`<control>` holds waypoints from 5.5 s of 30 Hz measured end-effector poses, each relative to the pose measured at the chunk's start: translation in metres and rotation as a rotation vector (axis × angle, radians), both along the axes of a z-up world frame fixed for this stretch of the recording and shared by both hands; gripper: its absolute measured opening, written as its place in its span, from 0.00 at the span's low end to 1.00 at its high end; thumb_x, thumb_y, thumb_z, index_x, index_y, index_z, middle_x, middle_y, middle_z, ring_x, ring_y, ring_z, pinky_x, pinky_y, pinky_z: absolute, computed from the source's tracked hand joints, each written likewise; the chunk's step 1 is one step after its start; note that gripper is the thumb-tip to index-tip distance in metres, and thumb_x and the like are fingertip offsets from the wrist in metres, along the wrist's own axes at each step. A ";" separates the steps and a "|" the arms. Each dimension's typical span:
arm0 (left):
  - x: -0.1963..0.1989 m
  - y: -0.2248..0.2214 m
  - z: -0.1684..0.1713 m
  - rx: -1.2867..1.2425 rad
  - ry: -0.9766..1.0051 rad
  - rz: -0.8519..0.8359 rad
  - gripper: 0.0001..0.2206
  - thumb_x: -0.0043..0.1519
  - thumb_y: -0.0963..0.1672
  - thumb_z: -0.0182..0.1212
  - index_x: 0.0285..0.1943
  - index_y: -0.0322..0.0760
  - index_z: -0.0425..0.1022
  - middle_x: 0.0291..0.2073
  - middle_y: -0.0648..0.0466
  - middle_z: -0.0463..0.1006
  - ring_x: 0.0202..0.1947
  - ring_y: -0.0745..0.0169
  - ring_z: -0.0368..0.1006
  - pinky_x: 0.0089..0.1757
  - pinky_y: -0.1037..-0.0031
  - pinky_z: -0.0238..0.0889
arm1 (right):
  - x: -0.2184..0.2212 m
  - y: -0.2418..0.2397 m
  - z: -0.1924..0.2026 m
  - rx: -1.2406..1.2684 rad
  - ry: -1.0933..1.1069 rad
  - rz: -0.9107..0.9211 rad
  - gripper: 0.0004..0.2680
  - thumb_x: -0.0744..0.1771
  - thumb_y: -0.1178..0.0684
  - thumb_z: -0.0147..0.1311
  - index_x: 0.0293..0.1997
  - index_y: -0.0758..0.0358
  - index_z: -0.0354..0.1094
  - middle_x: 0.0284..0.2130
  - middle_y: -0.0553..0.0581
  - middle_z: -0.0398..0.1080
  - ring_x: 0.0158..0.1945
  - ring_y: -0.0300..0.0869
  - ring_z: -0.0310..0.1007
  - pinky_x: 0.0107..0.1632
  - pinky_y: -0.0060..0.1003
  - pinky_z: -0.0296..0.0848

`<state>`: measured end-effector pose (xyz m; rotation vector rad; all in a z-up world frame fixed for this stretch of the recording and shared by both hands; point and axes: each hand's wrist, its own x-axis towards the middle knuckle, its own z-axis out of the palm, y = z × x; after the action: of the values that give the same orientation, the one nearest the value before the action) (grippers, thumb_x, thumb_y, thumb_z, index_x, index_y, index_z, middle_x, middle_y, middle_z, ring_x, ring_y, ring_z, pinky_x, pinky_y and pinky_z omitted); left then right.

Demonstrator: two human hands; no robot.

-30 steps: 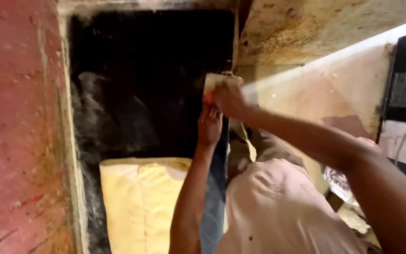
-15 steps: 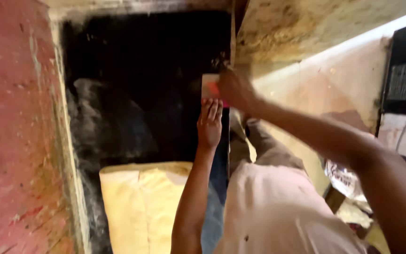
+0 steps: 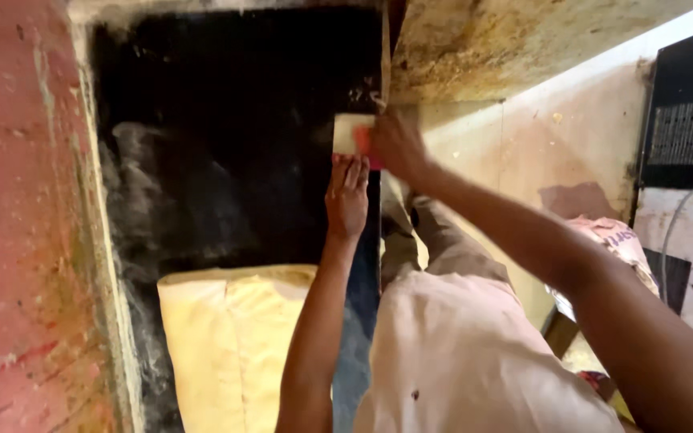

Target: The person shapes dough rolls by flattening a block of dough, cutting it into strips and squares with a dough scraper, and then rolling each piece into a ball by hand before placing it on a metal tray.

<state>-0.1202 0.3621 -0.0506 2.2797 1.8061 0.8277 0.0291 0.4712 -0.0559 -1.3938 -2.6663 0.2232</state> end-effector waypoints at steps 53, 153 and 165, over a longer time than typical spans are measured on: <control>0.023 0.007 0.021 -0.267 -0.942 0.668 0.14 0.64 0.41 0.60 0.58 0.29 0.69 0.44 0.42 0.72 0.39 0.50 0.74 0.41 0.62 0.72 | 0.012 -0.033 0.085 -0.106 0.236 0.102 0.07 0.62 0.57 0.59 0.41 0.61 0.73 0.40 0.58 0.72 0.49 0.54 0.73 0.45 0.49 0.74; 0.293 -0.562 0.049 0.041 -0.419 1.953 0.32 0.64 0.42 0.63 0.78 0.34 0.54 0.51 0.44 0.81 0.51 0.41 0.73 0.53 0.57 0.65 | -0.073 -0.258 0.152 -1.628 1.051 0.497 0.13 0.69 0.60 0.62 0.60 0.69 0.66 0.53 0.53 0.73 0.57 0.38 0.74 0.62 0.36 0.72; 0.211 -0.712 0.049 0.717 -0.782 1.836 0.30 0.69 0.39 0.58 0.79 0.30 0.47 0.48 0.49 0.81 0.48 0.63 0.77 0.52 0.72 0.69 | -0.192 -0.554 0.160 -0.683 0.615 1.041 0.16 0.68 0.56 0.64 0.58 0.68 0.61 0.39 0.67 0.74 0.42 0.55 0.77 0.45 0.46 0.74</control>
<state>0.0905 -0.3495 -0.0021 -0.5584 2.7674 2.1694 -0.1629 -0.0831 0.1043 0.2045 -2.5111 1.4479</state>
